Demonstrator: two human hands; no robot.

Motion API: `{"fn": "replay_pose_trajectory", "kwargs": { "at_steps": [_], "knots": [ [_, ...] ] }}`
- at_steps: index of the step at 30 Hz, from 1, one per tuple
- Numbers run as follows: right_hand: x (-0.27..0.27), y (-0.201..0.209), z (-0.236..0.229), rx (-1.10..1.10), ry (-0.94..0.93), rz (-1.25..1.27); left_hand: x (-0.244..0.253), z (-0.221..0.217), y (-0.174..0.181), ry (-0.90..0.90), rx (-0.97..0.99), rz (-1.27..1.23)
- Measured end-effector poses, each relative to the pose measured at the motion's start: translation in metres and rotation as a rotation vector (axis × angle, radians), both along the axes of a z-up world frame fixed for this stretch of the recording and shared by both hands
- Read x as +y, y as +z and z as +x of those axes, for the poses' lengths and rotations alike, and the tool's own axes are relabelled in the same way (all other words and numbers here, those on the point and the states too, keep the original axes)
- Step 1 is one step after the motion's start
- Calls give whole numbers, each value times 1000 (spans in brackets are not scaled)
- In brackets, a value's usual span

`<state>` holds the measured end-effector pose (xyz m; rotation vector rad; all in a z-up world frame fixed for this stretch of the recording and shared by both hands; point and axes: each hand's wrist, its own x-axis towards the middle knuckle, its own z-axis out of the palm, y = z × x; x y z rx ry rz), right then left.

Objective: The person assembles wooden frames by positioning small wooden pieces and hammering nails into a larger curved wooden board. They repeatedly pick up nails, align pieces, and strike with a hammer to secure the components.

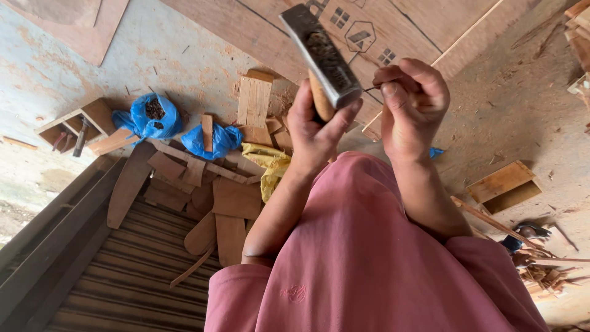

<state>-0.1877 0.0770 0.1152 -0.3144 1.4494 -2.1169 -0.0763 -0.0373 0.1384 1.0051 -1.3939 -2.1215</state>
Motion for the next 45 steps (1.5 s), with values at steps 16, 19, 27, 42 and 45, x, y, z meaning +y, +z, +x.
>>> {"fn": "replay_pose_trajectory", "kwargs": {
  "at_steps": [16,19,27,42,45],
  "knots": [
    [4,-14,18,-67,175,243,8,22,-25,8,-217,-57],
    [5,-18,14,-226,188,136,14,22,-24,42,-195,-50],
    [35,-38,19,-433,204,13,45,10,-16,101,-196,36],
    [29,-34,-22,196,65,101,35,55,-29,268,-146,105],
    [9,-31,-34,297,58,120,-8,82,-33,354,-283,-72]
  ]
}}
